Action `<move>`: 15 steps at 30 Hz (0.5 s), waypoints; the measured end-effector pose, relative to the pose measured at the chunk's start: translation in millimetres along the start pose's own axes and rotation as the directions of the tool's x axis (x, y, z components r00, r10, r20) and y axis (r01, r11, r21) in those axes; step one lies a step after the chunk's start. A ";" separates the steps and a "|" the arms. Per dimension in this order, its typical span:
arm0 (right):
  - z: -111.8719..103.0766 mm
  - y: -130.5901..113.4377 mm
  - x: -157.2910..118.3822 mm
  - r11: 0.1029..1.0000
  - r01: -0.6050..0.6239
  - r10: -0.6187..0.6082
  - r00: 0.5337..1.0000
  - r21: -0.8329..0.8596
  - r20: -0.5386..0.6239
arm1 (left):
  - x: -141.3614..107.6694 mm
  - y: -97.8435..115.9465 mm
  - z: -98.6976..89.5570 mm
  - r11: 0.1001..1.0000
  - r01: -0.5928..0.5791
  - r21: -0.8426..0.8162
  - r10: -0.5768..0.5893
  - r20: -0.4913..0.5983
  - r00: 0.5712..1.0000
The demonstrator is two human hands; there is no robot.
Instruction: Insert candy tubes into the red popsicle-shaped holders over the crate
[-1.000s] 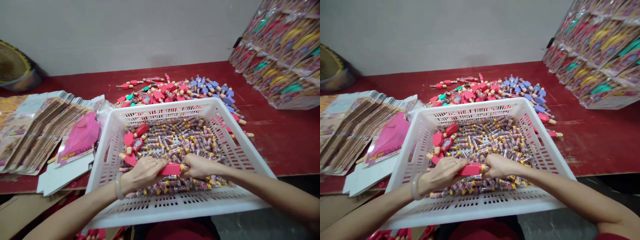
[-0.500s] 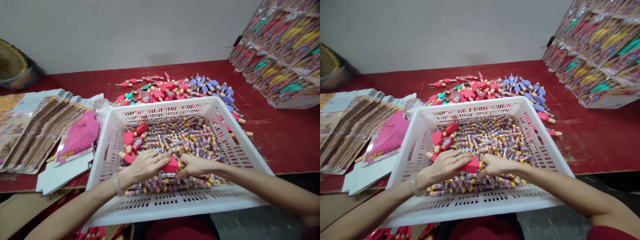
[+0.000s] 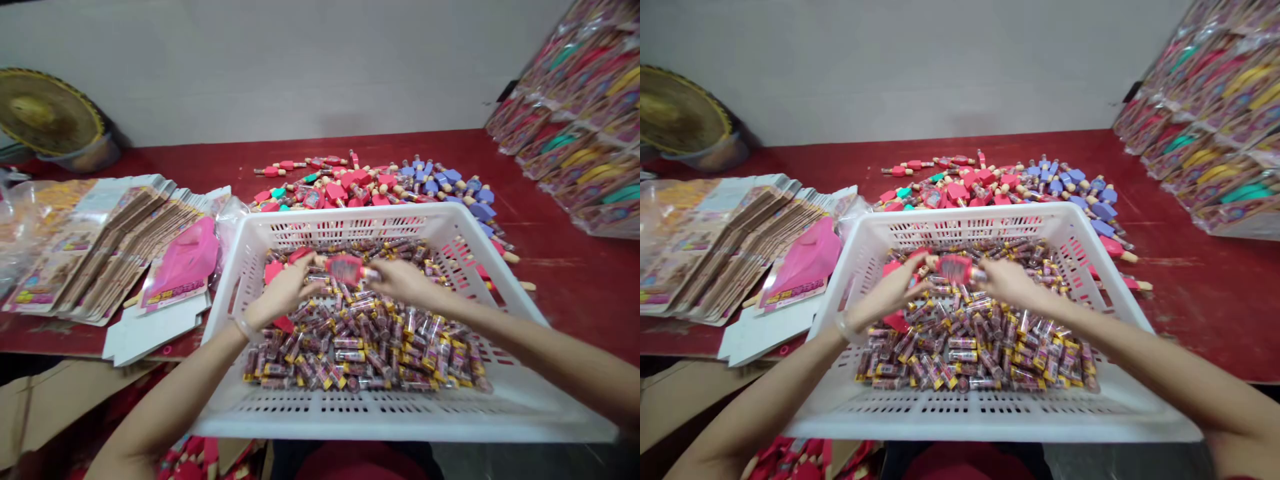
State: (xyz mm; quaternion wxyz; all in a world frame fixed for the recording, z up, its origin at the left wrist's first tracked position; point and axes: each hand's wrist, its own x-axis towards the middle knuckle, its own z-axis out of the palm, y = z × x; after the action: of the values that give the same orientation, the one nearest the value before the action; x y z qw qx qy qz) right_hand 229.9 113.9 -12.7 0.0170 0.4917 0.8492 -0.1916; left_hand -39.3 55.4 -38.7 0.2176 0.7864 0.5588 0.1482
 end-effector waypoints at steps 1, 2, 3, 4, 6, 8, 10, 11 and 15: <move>-17.0 4.0 21.1 0.999 -0.039 0.043 0.995 0.037 -0.091 | 5.8 -10.6 2.8 0.991 0.095 0.098 -0.091 -0.042 0.995; -32.3 6.8 41.2 0.993 -0.075 0.090 0.982 0.095 -0.165 | 10.6 -20.8 7.8 0.968 0.169 0.186 -0.160 -0.060 0.985; -44.0 8.0 58.6 0.983 -0.101 0.135 0.963 0.151 -0.231 | 14.1 -29.9 14.8 0.944 0.211 0.254 -0.203 -0.056 0.978; -50.5 6.9 72.3 0.976 -0.106 0.158 0.945 0.190 -0.288 | 16.2 -37.5 23.3 0.928 0.228 0.293 -0.225 -0.045 0.973; -44.8 -1.7 86.9 0.976 -0.119 0.171 0.936 0.181 -0.308 | 16.2 -46.9 41.7 0.929 0.237 0.284 -0.236 -0.036 0.971; -17.1 -15.2 86.5 0.986 -0.138 0.156 0.965 0.098 -0.210 | 12.9 -49.0 56.5 0.939 0.259 0.225 -0.250 -0.067 0.966; 19.4 -26.7 78.6 0.985 -0.173 0.175 0.983 0.028 -0.064 | 9.9 -45.9 63.4 0.946 0.292 0.142 -0.280 -0.094 0.955; 36.1 -29.8 74.3 0.982 -0.187 0.188 0.982 0.014 -0.014 | 9.5 -43.4 63.5 0.947 0.307 0.090 -0.298 -0.105 0.949; 64.4 -21.1 59.9 0.974 -0.214 0.208 0.974 0.067 0.084 | 16.1 -31.4 49.0 0.922 0.350 -0.167 -0.374 -0.140 0.917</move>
State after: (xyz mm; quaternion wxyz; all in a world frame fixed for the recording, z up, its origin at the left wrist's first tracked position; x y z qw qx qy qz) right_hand 171.0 132.1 -78.9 0.0510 0.5720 0.7830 -0.2392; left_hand -36.2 70.8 -97.0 0.2472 0.6366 0.6997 0.2099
